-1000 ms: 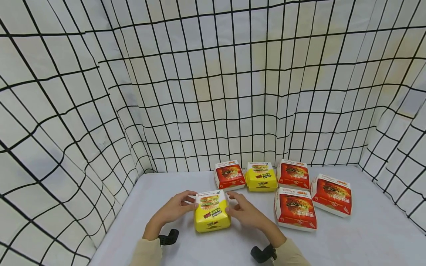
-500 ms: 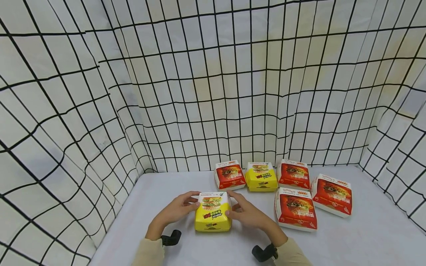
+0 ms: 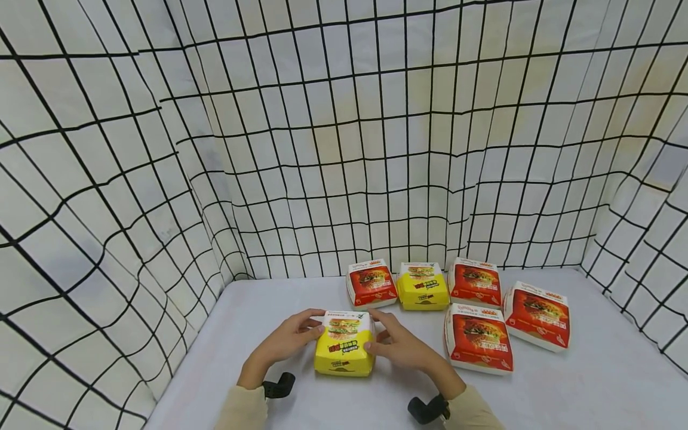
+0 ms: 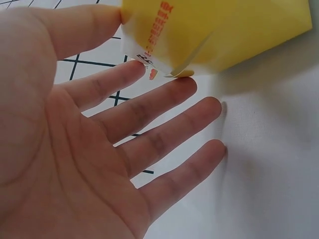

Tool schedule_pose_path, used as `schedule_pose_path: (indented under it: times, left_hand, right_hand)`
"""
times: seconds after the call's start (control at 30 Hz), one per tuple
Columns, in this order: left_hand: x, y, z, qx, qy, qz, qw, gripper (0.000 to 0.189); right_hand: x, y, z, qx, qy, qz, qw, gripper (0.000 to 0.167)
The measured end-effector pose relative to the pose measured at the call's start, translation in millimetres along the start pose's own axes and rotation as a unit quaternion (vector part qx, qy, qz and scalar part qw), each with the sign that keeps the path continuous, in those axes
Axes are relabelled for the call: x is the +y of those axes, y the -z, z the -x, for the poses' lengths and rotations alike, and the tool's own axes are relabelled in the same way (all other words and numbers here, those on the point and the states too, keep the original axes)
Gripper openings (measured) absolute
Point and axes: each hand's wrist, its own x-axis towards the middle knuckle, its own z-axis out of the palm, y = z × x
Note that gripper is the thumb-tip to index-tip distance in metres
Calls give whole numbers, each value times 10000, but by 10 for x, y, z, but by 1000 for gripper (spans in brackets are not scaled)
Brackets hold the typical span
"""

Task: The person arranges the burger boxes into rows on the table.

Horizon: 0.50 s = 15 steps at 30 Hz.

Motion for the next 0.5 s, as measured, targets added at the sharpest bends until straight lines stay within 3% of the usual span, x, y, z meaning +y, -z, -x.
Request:
schedule_pose_path:
  times: [0.5]
  left_hand:
    - [33,-89,-27,378,-90,-75,9992,31]
  right_hand:
    - [13,-5,-31,143,-50,-17,9999,83]
